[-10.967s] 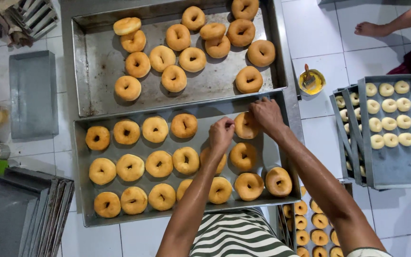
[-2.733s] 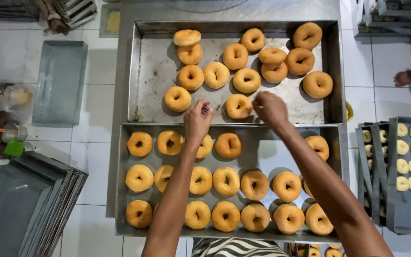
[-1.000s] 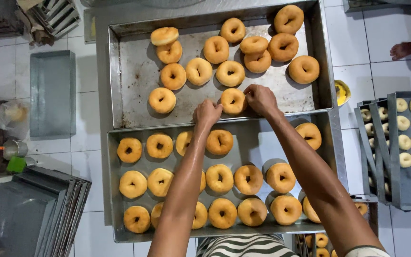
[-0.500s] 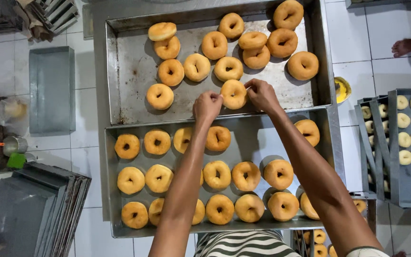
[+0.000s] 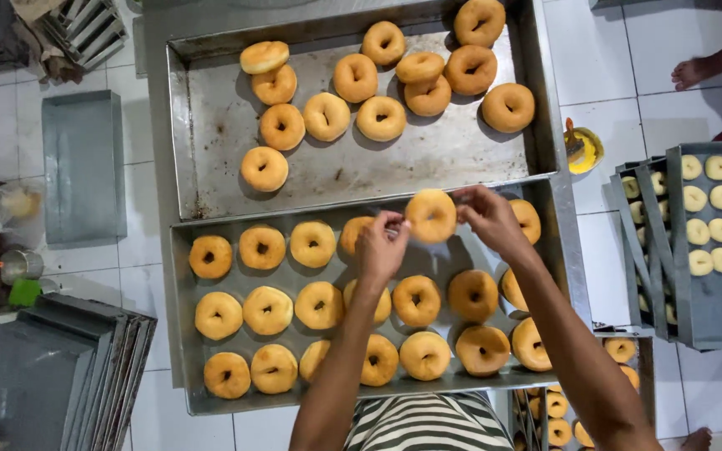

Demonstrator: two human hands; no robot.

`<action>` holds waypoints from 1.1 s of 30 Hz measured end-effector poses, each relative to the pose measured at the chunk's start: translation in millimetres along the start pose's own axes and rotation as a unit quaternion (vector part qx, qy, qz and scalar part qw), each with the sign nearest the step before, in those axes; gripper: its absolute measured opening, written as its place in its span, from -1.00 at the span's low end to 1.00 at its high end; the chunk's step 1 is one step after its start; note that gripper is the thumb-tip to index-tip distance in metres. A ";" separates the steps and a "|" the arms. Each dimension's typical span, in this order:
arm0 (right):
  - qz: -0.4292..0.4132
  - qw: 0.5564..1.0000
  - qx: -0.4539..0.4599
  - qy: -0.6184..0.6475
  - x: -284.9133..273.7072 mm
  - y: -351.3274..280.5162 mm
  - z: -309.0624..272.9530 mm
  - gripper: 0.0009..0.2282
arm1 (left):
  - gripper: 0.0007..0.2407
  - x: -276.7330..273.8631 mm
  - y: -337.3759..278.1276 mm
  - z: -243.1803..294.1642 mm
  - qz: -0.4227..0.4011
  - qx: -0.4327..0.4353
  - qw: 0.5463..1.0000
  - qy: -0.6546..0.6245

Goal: Organizing fried donuts into metal trays in a grid layout.

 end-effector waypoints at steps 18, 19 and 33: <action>0.122 0.939 0.047 -0.318 -23.5 -67.9 -71.7 -0.74 | -0.77 46.2 -15.0 -54.6 -0.034 0.097 0.986 0.132; 0.125 0.939 0.048 -0.318 -24.4 -68.2 -66.1 -0.74 | -0.77 48.5 -15.6 -54.4 -0.037 0.099 0.986 0.132; 0.091 0.829 -0.130 -0.537 -9.4 -33.3 -29.0 -0.78 | -0.80 65.0 -18.1 -51.3 -0.043 0.058 0.989 0.132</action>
Point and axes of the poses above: each hand's wrist, its own y-axis towards the middle knuckle, its own x-axis out of the palm, z = x × y, the point moved 1 cm from there along y, towards the middle knuckle, and after that the axes turned 13 degrees about -y, right-handed, at the moved point
